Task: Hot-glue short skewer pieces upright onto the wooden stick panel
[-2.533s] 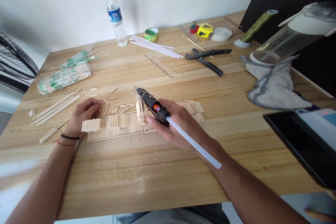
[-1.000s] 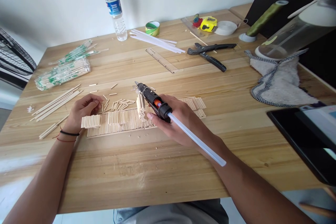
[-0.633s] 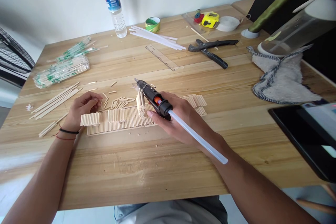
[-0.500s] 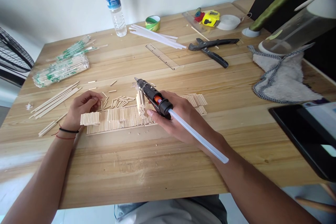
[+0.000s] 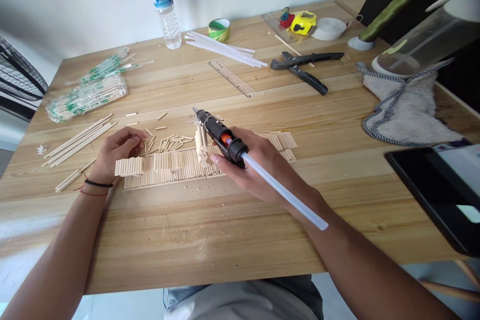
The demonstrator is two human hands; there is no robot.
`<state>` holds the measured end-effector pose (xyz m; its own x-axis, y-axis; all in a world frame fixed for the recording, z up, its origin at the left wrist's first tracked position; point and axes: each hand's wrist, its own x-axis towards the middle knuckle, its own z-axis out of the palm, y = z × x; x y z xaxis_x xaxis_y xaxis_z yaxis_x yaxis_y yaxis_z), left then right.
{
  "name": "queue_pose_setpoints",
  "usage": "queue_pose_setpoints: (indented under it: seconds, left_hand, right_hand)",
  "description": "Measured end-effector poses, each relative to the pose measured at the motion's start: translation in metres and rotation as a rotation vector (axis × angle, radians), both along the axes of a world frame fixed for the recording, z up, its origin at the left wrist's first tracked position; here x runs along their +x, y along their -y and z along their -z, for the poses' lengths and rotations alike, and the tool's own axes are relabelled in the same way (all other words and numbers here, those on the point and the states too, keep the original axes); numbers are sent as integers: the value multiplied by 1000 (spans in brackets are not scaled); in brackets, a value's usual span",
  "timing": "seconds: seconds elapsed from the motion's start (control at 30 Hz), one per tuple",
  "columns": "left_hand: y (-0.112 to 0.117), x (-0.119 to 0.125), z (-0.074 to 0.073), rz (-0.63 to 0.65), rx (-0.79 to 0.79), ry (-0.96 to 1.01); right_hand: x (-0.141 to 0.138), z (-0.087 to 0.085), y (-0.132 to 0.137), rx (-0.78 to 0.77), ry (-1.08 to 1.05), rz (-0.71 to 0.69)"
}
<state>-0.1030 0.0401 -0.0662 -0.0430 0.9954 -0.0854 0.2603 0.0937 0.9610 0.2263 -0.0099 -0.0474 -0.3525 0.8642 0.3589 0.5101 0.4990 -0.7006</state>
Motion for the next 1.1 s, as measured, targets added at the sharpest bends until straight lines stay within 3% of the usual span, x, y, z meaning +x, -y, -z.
queue_pose_setpoints:
  seconds: [1.1]
  left_hand:
    - [-1, -10, 6, 16, -20, 4]
  right_hand:
    - [-2, 2, -2, 37, -69, -50]
